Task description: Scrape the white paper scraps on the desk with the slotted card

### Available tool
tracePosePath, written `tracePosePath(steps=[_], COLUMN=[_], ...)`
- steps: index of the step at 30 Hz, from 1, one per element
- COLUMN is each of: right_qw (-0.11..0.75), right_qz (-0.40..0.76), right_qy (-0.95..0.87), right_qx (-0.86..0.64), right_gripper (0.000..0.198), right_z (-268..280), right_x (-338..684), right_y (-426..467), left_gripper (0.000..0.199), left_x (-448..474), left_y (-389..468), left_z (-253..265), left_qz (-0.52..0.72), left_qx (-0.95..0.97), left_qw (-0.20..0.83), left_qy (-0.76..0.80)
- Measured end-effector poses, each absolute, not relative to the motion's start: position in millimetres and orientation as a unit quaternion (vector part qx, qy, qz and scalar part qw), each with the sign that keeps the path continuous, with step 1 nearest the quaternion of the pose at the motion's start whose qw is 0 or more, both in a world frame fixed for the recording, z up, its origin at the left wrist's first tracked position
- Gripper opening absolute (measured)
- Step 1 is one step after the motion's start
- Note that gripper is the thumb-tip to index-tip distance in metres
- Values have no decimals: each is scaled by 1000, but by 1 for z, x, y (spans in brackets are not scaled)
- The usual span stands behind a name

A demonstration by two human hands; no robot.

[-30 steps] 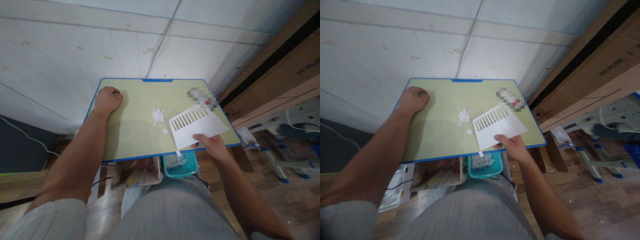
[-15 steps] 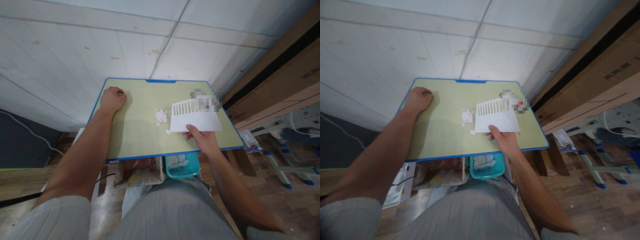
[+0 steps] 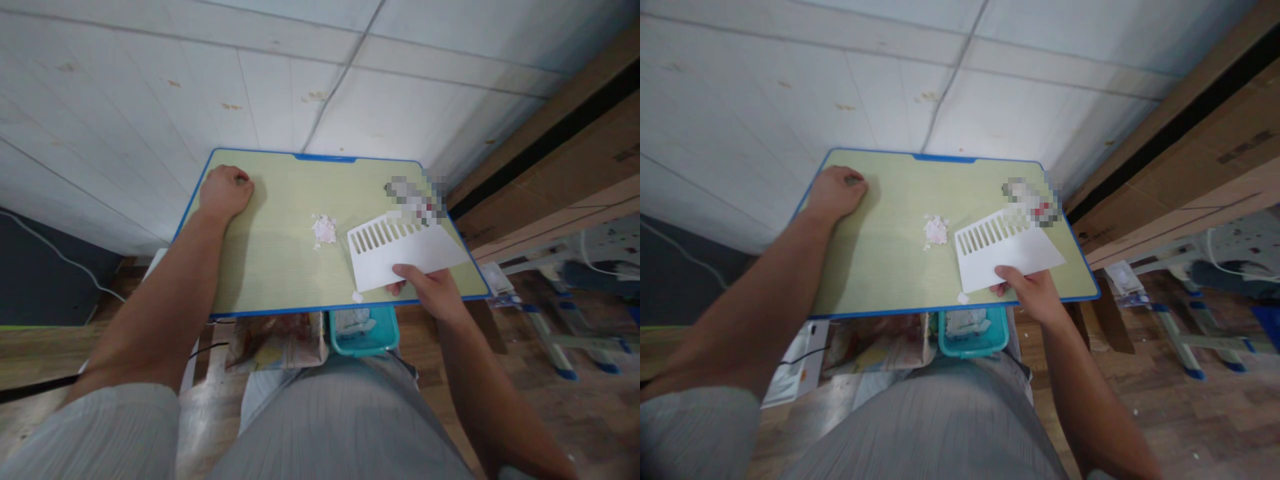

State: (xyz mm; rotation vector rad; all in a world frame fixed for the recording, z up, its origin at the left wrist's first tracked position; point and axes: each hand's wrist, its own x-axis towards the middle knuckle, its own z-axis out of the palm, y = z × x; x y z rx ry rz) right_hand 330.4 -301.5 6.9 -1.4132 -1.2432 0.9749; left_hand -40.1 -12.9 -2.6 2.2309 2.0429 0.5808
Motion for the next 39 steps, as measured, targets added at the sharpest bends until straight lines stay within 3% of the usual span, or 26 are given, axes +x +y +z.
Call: tracePosePath(steps=[11, 15, 24, 30, 39], right_qw=[445, 470, 545, 523, 518], right_qz=[405, 352, 288, 364, 371], right_qy=[-529, -528, -478, -517, -515], right_qx=[-598, -614, -625, -572, -574], right_gripper=[22, 39, 50, 46, 29], right_z=[5, 2, -16, -4, -1], right_x=[342, 336, 289, 268, 262], right_y=[-308, -297, -231, -210, -182], left_gripper=[41, 37, 35, 35, 35], left_x=[-43, -42, -43, -43, -41], left_y=[-10, -9, -8, -5, -6], left_z=[-4, -7, -8, -12, -12], left_qz=[211, 225, 218, 235, 238], left_qx=[713, 709, 718, 707, 702], left_qw=[75, 88, 61, 64, 67], left_qy=[665, 663, 658, 663, 667])
